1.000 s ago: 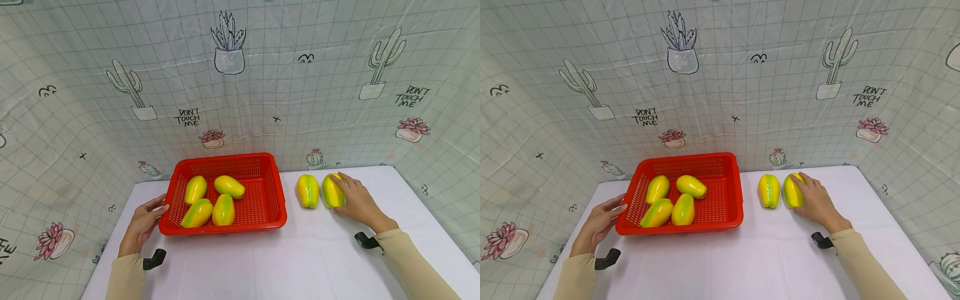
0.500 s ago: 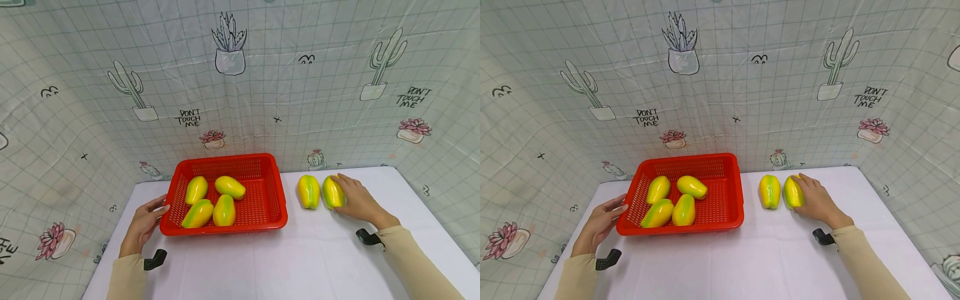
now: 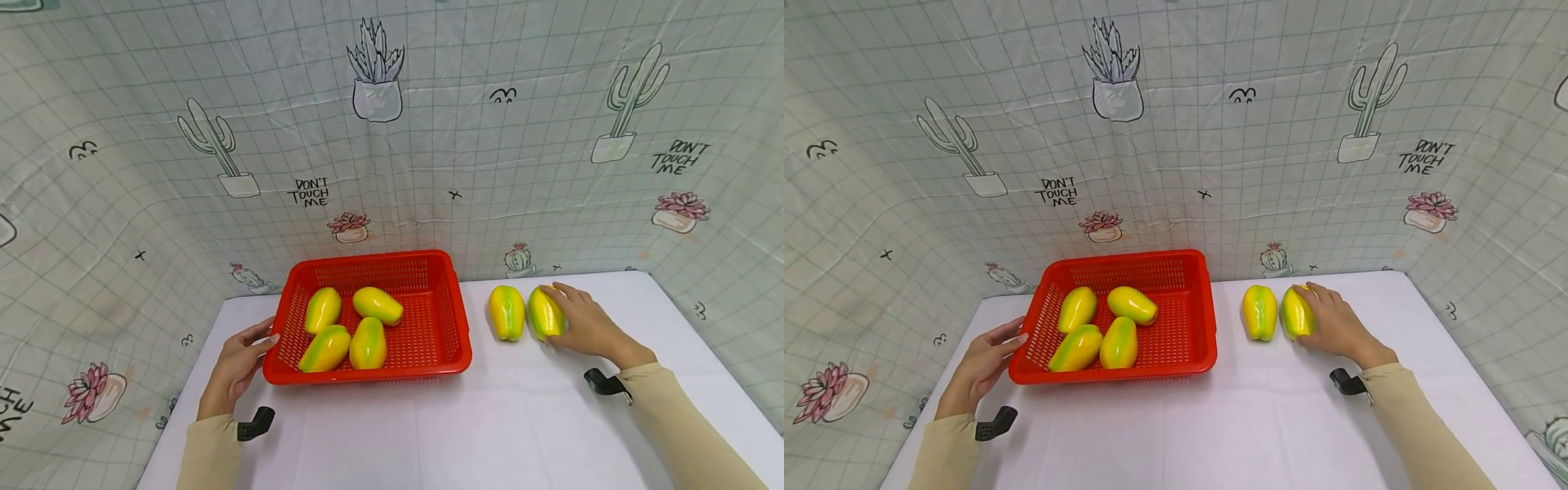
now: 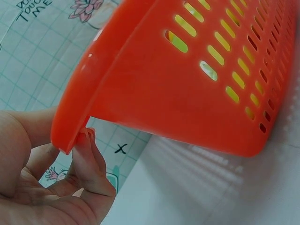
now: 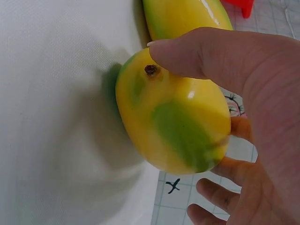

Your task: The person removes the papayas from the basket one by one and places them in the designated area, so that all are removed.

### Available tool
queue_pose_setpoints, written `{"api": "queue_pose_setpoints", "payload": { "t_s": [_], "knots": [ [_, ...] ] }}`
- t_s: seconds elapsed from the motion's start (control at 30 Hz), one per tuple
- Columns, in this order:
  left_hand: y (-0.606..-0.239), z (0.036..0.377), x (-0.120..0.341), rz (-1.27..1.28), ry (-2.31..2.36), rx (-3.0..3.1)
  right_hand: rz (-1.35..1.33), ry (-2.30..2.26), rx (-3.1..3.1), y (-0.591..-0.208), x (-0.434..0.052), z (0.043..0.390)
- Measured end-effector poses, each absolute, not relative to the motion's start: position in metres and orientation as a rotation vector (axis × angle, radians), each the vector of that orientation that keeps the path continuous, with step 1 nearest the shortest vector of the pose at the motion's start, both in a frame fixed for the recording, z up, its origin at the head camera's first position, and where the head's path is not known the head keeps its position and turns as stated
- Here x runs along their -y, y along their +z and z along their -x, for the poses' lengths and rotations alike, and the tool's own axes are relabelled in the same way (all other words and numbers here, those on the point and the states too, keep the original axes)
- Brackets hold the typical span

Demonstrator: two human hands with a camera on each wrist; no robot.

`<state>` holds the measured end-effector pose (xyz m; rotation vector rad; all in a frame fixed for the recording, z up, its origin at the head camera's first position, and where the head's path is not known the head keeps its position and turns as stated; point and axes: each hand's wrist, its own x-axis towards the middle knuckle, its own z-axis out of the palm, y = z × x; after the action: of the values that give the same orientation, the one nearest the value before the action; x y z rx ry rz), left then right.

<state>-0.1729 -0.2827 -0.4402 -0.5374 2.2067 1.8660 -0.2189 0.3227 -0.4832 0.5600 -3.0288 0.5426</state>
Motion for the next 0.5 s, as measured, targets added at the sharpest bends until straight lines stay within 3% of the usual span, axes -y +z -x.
{"api": "queue_pose_setpoints", "payload": {
  "t_s": [0.5],
  "knots": [
    [-0.4414, 0.1724, 0.2828, 0.529, 1.856, -2.227, -0.558, 0.552, 3.044, -0.4788, -0.3237, 0.216]
  ]
}}
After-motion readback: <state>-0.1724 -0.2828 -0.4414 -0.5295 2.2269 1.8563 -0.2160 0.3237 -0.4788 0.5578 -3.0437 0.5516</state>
